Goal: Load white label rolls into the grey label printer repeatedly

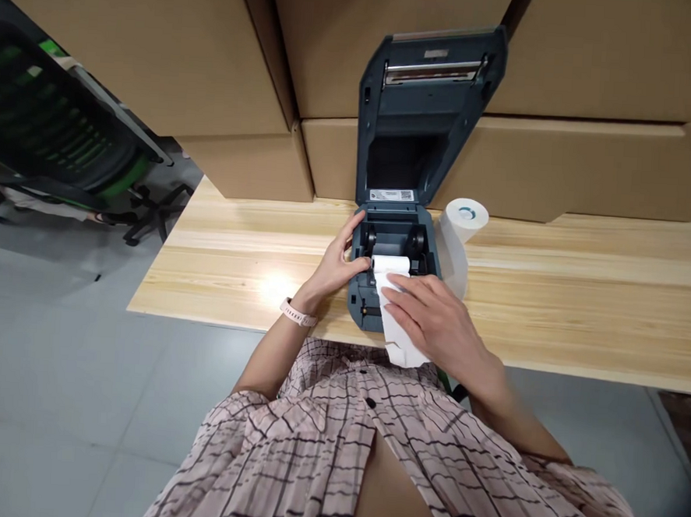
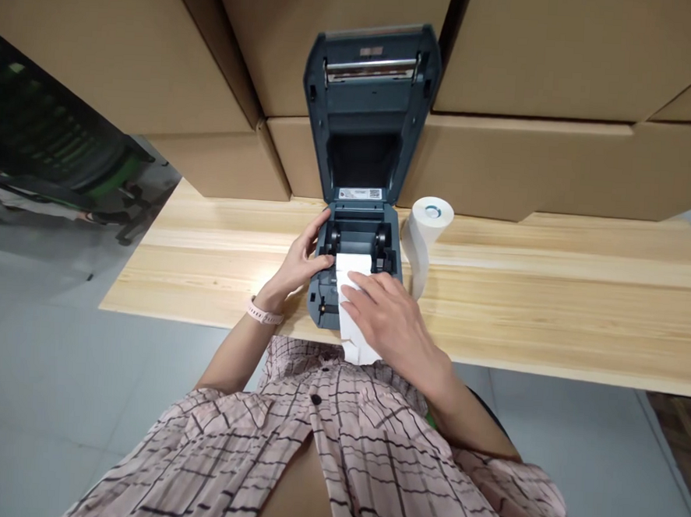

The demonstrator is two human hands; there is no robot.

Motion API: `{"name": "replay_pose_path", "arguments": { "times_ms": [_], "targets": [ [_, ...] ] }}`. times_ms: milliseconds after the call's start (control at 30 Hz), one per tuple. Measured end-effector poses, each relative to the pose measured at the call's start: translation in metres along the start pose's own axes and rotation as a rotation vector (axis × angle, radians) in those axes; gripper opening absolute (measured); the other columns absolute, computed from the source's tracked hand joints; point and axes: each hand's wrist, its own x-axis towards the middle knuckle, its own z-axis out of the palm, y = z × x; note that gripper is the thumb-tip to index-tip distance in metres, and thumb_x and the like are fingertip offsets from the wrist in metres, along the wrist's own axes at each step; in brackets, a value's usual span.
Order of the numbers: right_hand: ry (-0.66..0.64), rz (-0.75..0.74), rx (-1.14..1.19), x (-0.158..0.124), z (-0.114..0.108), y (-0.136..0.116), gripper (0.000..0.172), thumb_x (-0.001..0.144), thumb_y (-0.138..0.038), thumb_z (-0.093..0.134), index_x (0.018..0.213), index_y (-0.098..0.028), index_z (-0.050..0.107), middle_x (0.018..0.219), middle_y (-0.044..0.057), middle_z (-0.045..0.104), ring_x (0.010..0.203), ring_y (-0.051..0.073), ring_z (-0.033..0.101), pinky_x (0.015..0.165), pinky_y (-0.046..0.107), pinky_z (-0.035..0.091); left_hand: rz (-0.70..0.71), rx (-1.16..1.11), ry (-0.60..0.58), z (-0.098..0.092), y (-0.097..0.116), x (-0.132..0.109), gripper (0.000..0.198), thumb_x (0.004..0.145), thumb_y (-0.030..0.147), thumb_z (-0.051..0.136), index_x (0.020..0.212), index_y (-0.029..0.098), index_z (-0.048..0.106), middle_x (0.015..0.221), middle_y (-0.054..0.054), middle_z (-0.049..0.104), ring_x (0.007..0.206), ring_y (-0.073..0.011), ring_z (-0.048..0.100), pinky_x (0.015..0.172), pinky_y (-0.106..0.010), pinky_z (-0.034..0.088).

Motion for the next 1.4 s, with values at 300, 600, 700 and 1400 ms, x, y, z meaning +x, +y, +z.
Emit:
{"name": "replay_pose_path", "arguments": {
  "times_ms": [300,600,700,1400],
  "targets": [
    [0.099,0.023,-0.144,-0.003,0.011,-0.028,0.017,0.108,-0.02,0.064,0.118,-0.02,0.078,0.123,0.01,0.083,0.089,0.026,0.064,0.078,0.042,0.049,-0.023,0.006,0.02,0.003,0.002,-0.001,0.096,0.087,0.05,0.08,0.171,0.034,0.036,0.186,-0.008,0.028,0.168,-0.0382,0.035,0.138,-0.059,0.03],
    [0.111,0.011,-0.193,-0.002,0.014,-0.039,0.019,0.107,-0.023,0.066,0.118,-0.017,0.081,0.128,0.012,0.083,0.087,0.026,0.066,0.077,0.042,0.05,-0.004,0.025,0.017,0.003,0.004,-0.002,0.094,0.088,0.052,0.08,0.17,0.035,0.037,0.186,-0.008,0.028,0.167,-0.0391,0.037,0.136,-0.059,0.034],
    [0.101,0.003,-0.194,-0.004,0.014,-0.041,0.021,0.107,-0.025,0.067,0.119,-0.016,0.081,0.132,0.014,0.082,0.09,0.027,0.068,0.078,0.043,0.051,-0.004,0.026,0.027,0.003,0.004,-0.002,0.093,0.088,0.053,0.08,0.17,0.035,0.038,0.185,-0.008,0.029,0.167,-0.0393,0.037,0.136,-0.058,0.034],
    [0.048,-0.051,-0.227,0.0,0.008,-0.054,0.026,0.107,-0.027,0.067,0.126,-0.018,0.082,0.13,0.015,0.082,0.091,0.027,0.072,0.078,0.043,0.061,-0.036,0.0,0.031,0.005,0.001,-0.002,0.097,0.087,0.058,0.082,0.171,0.039,0.036,0.185,-0.006,0.031,0.162,-0.0411,0.043,0.133,-0.059,0.038]
  ]
}}
